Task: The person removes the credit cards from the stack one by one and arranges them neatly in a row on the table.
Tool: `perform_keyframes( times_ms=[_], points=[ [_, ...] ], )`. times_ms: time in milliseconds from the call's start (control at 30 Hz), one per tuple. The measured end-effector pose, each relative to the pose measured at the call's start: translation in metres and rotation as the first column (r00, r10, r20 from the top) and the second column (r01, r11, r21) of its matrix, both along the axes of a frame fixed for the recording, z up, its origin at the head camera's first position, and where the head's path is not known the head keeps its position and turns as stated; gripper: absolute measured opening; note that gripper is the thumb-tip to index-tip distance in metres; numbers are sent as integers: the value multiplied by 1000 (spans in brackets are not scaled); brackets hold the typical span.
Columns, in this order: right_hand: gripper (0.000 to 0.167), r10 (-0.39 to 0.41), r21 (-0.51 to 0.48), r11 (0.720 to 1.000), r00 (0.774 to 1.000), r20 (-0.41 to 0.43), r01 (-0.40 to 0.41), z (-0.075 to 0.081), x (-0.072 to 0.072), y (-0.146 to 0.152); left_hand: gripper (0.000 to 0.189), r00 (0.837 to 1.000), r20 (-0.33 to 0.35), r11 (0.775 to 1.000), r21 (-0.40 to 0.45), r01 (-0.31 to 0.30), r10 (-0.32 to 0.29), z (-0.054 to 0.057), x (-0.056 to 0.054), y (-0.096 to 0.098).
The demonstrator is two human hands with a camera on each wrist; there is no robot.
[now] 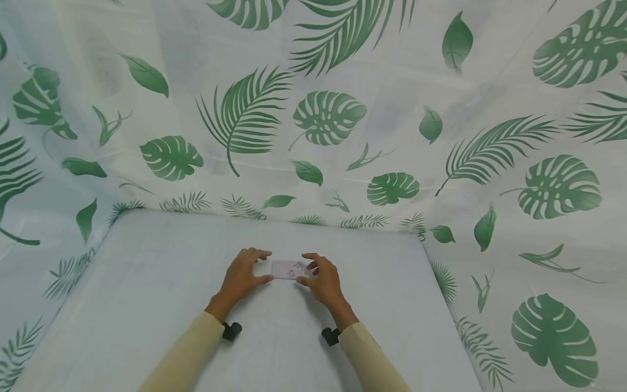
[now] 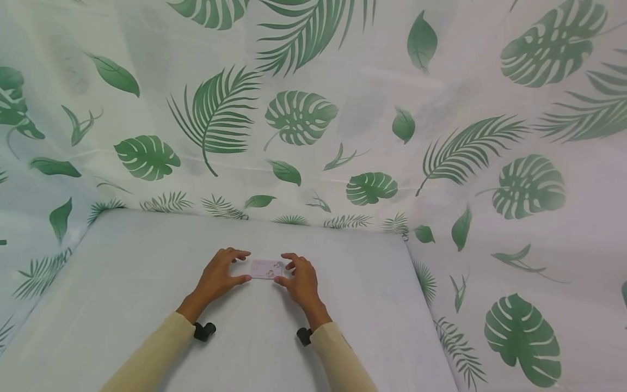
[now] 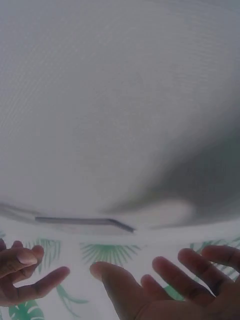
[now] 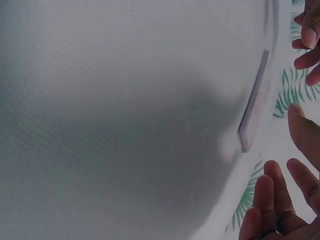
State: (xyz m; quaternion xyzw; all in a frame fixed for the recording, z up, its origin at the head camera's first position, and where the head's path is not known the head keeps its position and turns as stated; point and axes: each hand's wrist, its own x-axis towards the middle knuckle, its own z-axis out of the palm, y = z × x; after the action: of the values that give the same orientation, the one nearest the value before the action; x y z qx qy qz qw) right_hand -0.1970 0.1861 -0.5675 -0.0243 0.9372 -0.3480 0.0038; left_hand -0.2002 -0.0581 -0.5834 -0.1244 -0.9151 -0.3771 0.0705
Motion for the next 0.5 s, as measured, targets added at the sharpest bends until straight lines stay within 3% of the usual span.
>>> perform_keyframes(
  times_ms=[167, 500],
  points=[
    [62, 20, 11, 1000, 1000, 18, -20, -9, -7, -2, 62, 1000, 21, 1000, -9, 6, -6, -6, -5, 4],
    [60, 26, 55, 998, 998, 60, -30, -16, -16, -8, 61, 998, 51, 992, -119, 41, -35, -13, -15, 9]
  ],
)
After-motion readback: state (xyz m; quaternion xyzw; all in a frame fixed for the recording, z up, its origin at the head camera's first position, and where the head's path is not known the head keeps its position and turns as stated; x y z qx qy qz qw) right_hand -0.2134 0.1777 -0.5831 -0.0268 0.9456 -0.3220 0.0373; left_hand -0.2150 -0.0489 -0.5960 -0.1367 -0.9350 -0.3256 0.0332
